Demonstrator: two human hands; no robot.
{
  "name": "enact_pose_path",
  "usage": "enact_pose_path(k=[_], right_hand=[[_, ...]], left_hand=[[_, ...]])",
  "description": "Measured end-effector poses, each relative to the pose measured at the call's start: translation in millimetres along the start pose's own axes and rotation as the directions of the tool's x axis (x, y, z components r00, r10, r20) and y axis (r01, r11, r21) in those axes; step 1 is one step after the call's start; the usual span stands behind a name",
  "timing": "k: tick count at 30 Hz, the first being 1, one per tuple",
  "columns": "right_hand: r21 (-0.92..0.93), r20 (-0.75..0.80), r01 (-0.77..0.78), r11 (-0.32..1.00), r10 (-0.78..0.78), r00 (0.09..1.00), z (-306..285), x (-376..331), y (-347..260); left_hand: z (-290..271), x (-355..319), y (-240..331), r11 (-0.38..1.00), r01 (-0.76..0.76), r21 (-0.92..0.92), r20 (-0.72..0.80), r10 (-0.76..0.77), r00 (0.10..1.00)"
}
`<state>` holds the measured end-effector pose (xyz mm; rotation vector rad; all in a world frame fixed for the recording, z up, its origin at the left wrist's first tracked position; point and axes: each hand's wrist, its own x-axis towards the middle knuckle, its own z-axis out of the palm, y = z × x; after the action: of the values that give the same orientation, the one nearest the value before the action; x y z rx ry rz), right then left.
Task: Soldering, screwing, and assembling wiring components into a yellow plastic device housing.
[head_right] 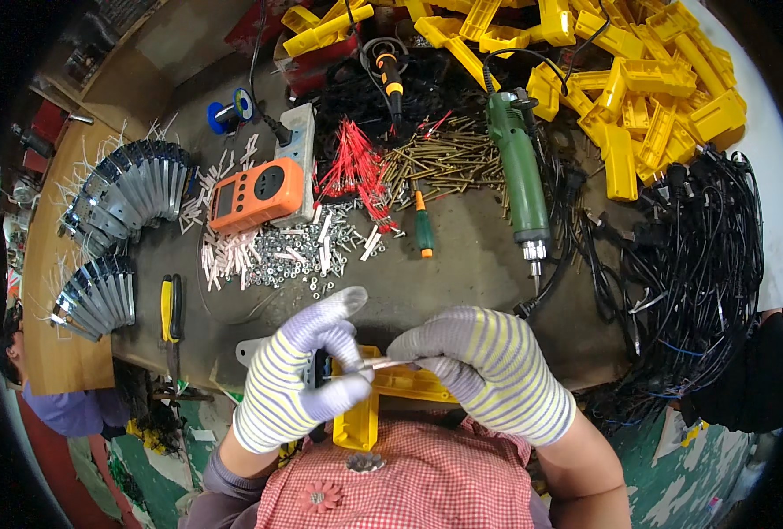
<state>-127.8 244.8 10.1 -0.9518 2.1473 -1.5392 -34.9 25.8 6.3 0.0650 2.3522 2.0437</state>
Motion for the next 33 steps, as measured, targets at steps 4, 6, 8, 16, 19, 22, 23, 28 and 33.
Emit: enact_pose_path(k=[4,6,8,16,19,22,23,28,33], right_hand=[[-0.068,0.154,0.038,0.997,-0.028,0.988,6.4,8.2,-11.6],[-0.210,0.110,0.189,0.959,-0.169,0.979,16.8,11.8,-7.8],[-0.260,0.110,0.217,0.941,-0.195,0.975,9.8,13.3,2.9],[-0.464,0.036,0.286,0.838,-0.305,0.952,7.5,18.4,24.9],[0.070,-0.121,-0.085,0.994,0.093,0.988,-9.7,20.4,30.5],[0.621,-0.142,-0.167,0.766,0.319,0.937,1.3,20.8,28.4],[0.630,-0.204,-0.062,0.774,0.243,0.948,4.9,21.0,37.4],[0.675,-0.250,0.005,0.738,0.222,0.942,8.1,21.8,54.5],[0.714,-0.240,0.039,0.699,0.192,0.952,7.8,21.5,58.9]], left_hand=[[-1.1,-0.9,2.5,0.988,-0.085,0.132,-0.041,0.091,0.995],[-0.3,-0.4,0.5,0.982,-0.112,0.149,-0.080,0.125,0.989],[-3.5,0.8,-2.5,0.958,-0.215,0.190,-0.187,0.251,0.950],[-21.3,-10.6,5.2,0.961,-0.138,0.240,-0.247,0.197,0.949],[-87.0,-38.0,20.7,0.984,0.142,0.106,0.145,-0.156,0.977],[-77.5,-4.3,32.7,0.740,-0.035,0.672,0.243,-0.176,0.954],[-65.7,16.3,31.0,0.579,-0.249,0.776,0.243,0.090,0.966],[-46.1,123.1,-6.3,-0.127,-0.507,0.853,0.522,0.246,0.817],[-36.5,157.1,-27.8,-0.288,-0.486,0.825,0.558,0.280,0.781]])
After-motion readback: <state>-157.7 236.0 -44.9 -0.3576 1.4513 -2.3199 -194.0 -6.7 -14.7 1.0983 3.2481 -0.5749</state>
